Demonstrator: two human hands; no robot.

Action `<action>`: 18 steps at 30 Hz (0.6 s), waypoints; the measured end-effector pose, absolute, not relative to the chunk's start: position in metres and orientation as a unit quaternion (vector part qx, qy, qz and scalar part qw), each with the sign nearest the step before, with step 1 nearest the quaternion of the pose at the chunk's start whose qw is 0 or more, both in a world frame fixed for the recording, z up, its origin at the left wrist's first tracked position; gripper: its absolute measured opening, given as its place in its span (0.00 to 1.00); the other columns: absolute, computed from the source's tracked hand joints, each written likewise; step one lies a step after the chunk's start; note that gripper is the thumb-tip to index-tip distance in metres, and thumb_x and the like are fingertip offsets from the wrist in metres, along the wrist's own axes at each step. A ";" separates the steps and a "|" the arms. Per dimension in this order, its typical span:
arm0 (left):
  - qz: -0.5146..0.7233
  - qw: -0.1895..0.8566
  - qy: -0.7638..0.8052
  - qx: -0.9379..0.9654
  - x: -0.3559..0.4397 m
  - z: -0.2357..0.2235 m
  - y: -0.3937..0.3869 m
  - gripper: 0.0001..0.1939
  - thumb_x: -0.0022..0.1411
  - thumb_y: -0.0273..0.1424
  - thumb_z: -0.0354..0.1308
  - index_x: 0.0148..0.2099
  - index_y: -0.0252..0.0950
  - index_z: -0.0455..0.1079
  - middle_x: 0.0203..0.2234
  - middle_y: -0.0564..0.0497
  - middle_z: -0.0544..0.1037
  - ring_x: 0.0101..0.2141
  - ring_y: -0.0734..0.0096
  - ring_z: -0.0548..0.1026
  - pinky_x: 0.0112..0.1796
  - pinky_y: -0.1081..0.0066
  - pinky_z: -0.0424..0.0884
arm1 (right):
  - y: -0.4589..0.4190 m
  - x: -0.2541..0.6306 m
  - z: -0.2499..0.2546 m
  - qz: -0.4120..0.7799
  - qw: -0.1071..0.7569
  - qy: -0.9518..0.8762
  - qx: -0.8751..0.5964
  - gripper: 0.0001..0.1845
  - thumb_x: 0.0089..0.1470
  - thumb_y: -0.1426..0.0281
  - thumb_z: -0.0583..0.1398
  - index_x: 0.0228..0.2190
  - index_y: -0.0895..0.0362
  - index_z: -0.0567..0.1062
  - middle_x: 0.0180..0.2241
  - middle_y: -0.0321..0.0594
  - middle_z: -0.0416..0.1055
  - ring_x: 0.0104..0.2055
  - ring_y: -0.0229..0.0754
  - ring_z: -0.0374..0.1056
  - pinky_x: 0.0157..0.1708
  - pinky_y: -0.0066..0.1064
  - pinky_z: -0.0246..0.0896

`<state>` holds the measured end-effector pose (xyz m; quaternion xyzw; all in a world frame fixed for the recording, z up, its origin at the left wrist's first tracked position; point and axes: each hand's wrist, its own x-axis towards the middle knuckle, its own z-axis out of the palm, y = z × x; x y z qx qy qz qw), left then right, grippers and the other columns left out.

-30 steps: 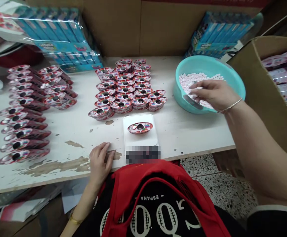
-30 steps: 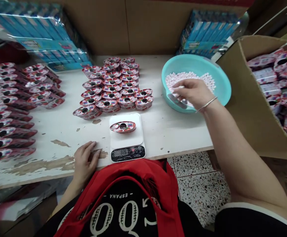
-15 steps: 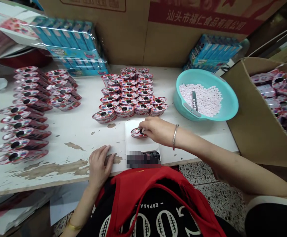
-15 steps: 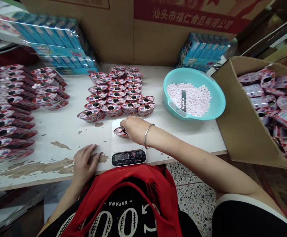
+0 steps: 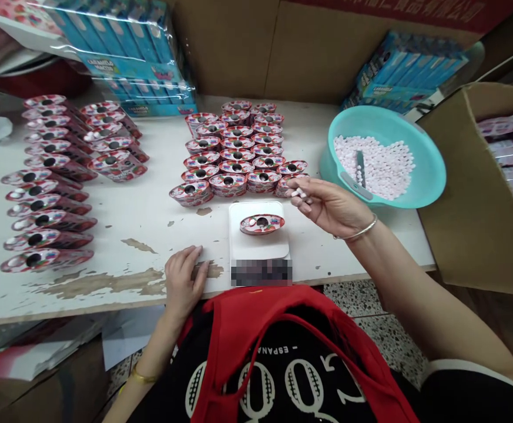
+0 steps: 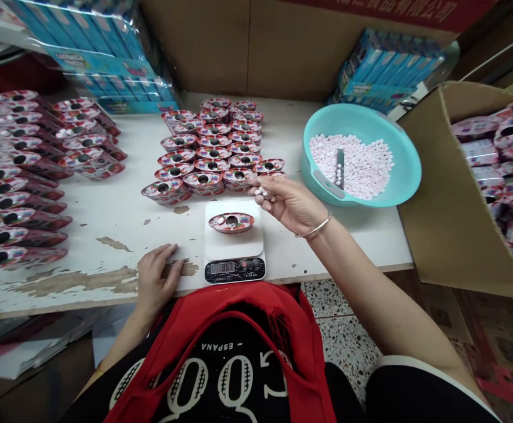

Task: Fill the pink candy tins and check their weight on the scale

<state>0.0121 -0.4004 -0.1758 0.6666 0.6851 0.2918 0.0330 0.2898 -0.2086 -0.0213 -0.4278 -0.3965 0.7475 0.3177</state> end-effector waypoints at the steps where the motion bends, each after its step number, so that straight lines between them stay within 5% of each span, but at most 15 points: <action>1: 0.302 0.034 0.682 0.665 0.014 -0.173 -0.398 0.19 0.63 0.32 0.57 0.56 0.37 0.67 0.46 0.42 0.75 0.48 0.59 0.72 0.51 0.59 0.65 | -0.211 0.296 -0.024 0.755 0.324 -0.366 -0.436 0.07 0.51 0.71 0.65 0.34 0.61 0.78 0.31 0.38 0.72 0.31 0.30 0.65 0.30 0.20 0.64; 9: 0.398 0.015 0.581 0.710 0.051 -0.120 -0.357 0.24 0.63 0.29 0.57 0.61 0.41 0.63 0.51 0.42 0.72 0.54 0.58 0.69 0.55 0.57 0.63 | -0.237 0.313 -0.034 0.728 0.312 -0.386 -0.472 0.11 0.45 0.73 0.69 0.34 0.61 0.78 0.32 0.38 0.73 0.30 0.30 0.65 0.29 0.22 0.62; 18: 0.317 0.023 0.523 0.791 0.079 -0.108 -0.326 0.23 0.66 0.33 0.53 0.63 0.42 0.61 0.61 0.43 0.66 0.63 0.57 0.60 0.61 0.51 0.53 | -0.238 0.286 -0.031 0.680 0.292 -0.514 -0.434 0.09 0.50 0.69 0.66 0.34 0.61 0.77 0.25 0.33 0.71 0.25 0.29 0.62 0.28 0.25 0.60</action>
